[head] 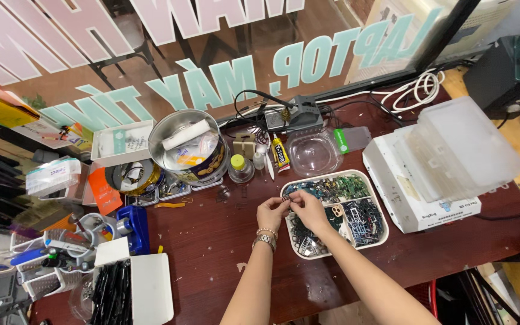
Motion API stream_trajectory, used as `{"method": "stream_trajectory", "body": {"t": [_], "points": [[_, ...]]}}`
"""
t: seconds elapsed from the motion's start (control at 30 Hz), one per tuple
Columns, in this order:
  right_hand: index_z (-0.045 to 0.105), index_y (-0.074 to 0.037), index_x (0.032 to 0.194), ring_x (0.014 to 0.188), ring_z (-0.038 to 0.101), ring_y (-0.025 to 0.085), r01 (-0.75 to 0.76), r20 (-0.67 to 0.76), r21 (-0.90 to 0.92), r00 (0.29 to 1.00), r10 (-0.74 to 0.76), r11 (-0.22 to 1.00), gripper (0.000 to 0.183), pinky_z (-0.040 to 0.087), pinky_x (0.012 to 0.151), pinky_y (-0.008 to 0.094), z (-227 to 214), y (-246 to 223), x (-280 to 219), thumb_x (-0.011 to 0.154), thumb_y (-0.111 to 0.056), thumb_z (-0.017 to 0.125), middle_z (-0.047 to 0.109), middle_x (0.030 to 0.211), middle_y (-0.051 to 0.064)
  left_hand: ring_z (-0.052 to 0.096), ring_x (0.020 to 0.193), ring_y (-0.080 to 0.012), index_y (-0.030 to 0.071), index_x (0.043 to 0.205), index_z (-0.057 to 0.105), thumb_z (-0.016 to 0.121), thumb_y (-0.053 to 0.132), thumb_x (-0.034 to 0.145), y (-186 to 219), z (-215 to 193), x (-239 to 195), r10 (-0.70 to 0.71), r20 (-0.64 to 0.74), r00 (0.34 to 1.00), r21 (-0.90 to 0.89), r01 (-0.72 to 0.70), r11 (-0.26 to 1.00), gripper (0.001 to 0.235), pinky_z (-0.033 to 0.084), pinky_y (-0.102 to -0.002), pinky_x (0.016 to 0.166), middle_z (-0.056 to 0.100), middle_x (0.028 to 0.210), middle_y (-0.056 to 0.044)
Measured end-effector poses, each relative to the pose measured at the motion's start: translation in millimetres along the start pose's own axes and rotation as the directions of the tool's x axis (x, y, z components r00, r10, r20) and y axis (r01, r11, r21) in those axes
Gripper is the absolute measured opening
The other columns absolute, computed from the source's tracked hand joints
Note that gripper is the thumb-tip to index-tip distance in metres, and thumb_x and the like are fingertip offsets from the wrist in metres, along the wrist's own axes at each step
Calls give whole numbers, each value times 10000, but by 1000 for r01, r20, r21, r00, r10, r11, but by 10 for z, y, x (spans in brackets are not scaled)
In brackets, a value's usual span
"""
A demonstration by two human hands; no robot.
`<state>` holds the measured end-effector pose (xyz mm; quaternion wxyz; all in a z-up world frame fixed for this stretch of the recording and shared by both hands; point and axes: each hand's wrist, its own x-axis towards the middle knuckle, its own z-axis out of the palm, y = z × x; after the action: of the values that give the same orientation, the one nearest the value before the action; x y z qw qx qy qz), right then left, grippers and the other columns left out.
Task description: The person sorts small electronic components from a compartmentalized tray and places them into clear plastic storage boxes on a cluttered workbench. They handle multiple small parts by hand, opening and closing the boxes to organize the items.
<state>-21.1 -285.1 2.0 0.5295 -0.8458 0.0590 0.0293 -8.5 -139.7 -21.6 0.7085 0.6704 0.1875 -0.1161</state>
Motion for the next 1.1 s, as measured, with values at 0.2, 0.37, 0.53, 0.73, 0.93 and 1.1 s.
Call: {"method": "stream_trajectory", "body": {"t": [0.2, 0.37, 0.53, 0.73, 0.93, 1.1], "points": [[720, -36, 1087, 864, 754, 189, -79, -98, -50, 992, 74, 996, 212, 574, 802, 326, -392, 214, -140, 886, -76, 664, 787, 945, 83, 759, 731, -158, -62, 1017, 747, 769, 39, 853, -281, 473, 53, 34, 142, 989, -120, -17, 993, 194, 658, -265, 639, 773, 884, -101], [710, -43, 1097, 875, 757, 230, -93, -228, -67, 971, 76, 993, 237, 578, 798, 345, -775, 537, -298, 872, -94, 654, 780, 955, 104, 729, 777, -146, 7, 1170, 743, 722, 107, 913, -482, 873, -107, 37, 297, 954, 47, -53, 998, 277, 633, -282, 659, 763, 952, -88], [721, -69, 1112, 898, 751, 273, -205, -306, -174, 941, 145, 963, 248, 568, 809, 378, -1146, 825, -545, 875, -115, 664, 776, 961, 110, 718, 879, -117, 86, 1334, 680, 673, 176, 957, -588, 1189, -411, -51, 450, 892, 196, -43, 980, 387, 625, -276, 707, 758, 1105, -38], [710, -79, 1148, 954, 701, 323, -149, -369, -393, 929, -7, 908, 316, 549, 828, 418, -1376, 744, -731, 836, -127, 727, 704, 1044, 140, 695, 914, -132, 142, 1392, 604, 626, 144, 946, -633, 1356, -536, -79, 490, 868, 232, -43, 972, 447, 623, -294, 710, 715, 1203, -43], [702, -58, 1129, 951, 677, 317, -18, -255, -299, 965, -62, 954, 261, 540, 818, 425, -1019, 234, -570, 871, -93, 708, 669, 1059, 147, 744, 925, -186, 59, 1242, 719, 661, 174, 968, -447, 1230, -460, 204, 282, 937, 216, -270, 939, 303, 580, -306, 793, 779, 1059, -107], [691, -46, 1113, 872, 718, 259, 65, -111, -170, 990, -84, 983, 241, 567, 796, 372, -423, -25, -187, 873, -71, 695, 707, 971, 115, 751, 915, -258, 68, 1057, 774, 664, 200, 934, -139, 688, -287, 257, -81, 963, 342, -215, 915, 211, 567, -361, 828, 780, 987, -116]]}}
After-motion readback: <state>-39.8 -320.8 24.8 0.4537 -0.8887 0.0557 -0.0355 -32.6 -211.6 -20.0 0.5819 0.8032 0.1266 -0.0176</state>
